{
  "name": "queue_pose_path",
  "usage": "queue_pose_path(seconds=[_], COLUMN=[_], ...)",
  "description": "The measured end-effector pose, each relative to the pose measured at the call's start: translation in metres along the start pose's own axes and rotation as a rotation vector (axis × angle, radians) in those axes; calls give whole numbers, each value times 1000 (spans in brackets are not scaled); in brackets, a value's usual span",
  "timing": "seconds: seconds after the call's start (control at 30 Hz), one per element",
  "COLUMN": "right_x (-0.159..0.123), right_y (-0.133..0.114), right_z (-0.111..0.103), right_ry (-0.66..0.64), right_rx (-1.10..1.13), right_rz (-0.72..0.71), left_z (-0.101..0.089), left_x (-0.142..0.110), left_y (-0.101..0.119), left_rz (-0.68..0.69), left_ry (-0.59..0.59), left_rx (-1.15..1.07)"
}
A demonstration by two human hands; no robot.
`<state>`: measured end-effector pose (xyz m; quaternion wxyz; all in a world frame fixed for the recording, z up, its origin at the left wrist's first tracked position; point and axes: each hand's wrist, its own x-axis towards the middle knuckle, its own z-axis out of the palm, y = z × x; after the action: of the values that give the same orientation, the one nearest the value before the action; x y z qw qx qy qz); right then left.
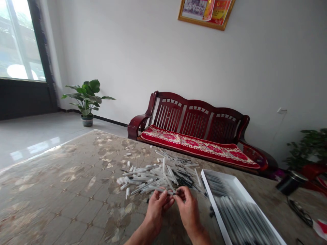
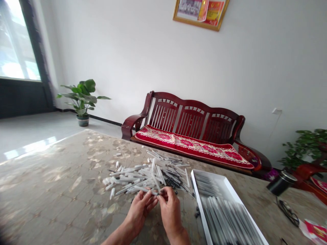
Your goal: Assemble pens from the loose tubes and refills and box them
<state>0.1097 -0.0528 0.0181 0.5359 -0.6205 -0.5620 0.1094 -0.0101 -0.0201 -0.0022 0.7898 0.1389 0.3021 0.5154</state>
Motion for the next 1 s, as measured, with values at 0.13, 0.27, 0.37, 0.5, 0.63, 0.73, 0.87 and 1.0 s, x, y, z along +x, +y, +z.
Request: queue_pose_path(seconds=[0.13, 0.27, 0.37, 0.5, 0.63, 0.73, 0.87, 1.0], right_x=[2, 4, 2, -1, -2, -2, -3, -4], right_y=[2, 0, 0, 2, -2, -6, -6, -5], right_z=[-6, -10, -8, -5, -8, -10, -8, -9], right_ry=[-31, -85, -100, -148, -211, -202, -219, -254], right_rx=[-95, -255, -337, -354, -264, -224, -232, -170], right_rz=[-124, -251, -273, -171, -31, -41, 8, 101], left_z=[0, 1, 2, 1, -1, -2, 0, 2], left_x=[0, -2, -4, -6, -2, -1, -5, -7], left_y=[1, 4, 5, 3, 1, 0, 2, 4], left_rz=[-3, 21, 60, 86, 94, 97, 99, 117], left_ry=[15, -15, -55, -94, -82, -88, -113, -78], left_rx=[3, 36, 80, 138, 164, 168, 197, 207])
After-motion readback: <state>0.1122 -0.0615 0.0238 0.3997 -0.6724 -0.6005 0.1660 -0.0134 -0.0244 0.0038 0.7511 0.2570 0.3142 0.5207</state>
